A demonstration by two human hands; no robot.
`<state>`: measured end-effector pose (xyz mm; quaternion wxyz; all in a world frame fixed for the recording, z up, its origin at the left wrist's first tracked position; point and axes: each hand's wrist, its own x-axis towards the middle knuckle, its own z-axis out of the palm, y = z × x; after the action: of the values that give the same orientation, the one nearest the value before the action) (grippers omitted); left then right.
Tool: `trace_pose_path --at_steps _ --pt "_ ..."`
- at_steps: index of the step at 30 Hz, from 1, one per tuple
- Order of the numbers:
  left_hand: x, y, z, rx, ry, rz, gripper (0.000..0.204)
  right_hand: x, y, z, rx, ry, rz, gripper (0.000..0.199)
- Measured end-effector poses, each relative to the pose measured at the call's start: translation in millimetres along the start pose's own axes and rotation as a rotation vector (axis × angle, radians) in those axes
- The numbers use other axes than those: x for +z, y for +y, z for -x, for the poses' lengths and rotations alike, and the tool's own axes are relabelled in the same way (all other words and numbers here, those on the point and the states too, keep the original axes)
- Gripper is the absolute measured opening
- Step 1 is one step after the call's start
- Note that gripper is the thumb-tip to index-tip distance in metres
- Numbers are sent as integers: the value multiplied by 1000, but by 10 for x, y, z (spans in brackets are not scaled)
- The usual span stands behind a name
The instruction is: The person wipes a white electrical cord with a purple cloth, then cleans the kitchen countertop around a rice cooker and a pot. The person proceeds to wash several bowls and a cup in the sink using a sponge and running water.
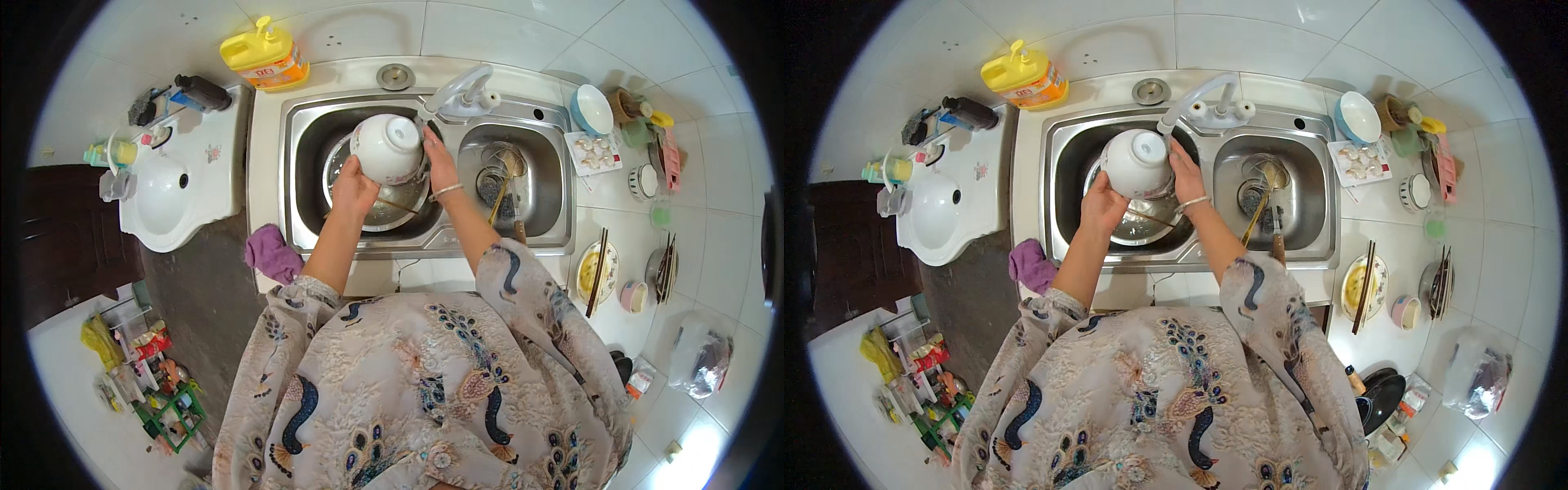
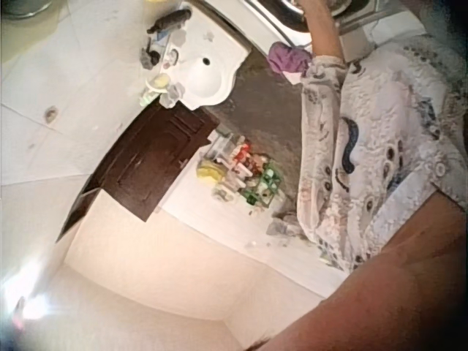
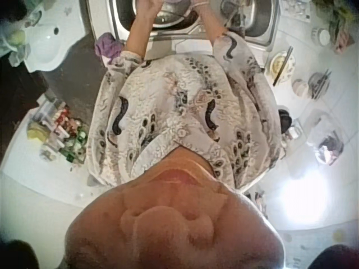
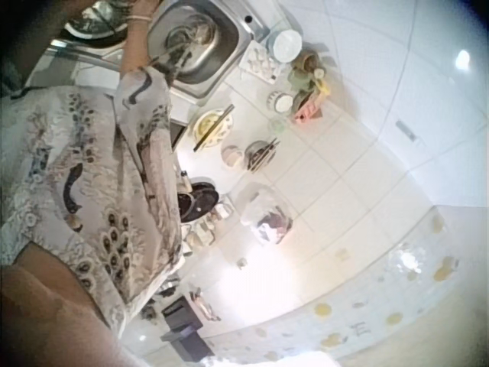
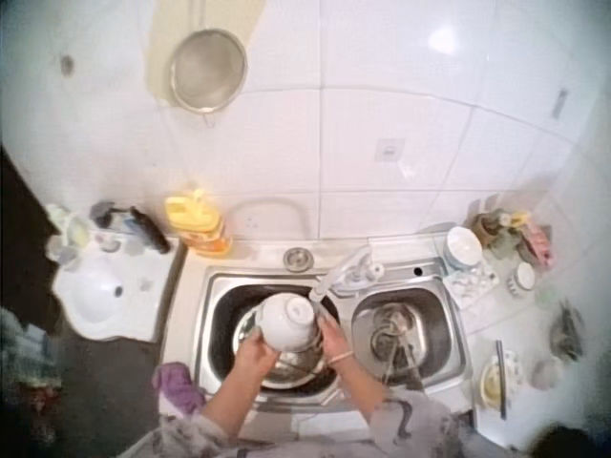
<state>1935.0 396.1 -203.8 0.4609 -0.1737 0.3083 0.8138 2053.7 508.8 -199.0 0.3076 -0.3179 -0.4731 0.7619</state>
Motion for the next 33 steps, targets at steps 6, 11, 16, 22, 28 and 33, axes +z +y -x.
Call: trace_pose_path --at_steps 6,11,16,22,28,33 --pt "-86 65 -98 225 -195 -663 22 333 -298 -42 -697 -383 1132 30" --pt "26 53 -3 113 -264 -467 25 -192 -164 -501 46 -276 412 38" --pt "161 -12 -67 -113 -253 -97 30 -465 -238 -36 550 53 -276 47" --pt "269 -257 -343 -327 -212 -398 39 -723 -210 84 279 -100 -333 52" --pt "687 -223 -308 59 -667 -1323 54 -659 -389 -75 181 12 94 49" --pt "501 -5 -382 -294 -347 -694 50 -532 -417 -217 257 74 -39 48"
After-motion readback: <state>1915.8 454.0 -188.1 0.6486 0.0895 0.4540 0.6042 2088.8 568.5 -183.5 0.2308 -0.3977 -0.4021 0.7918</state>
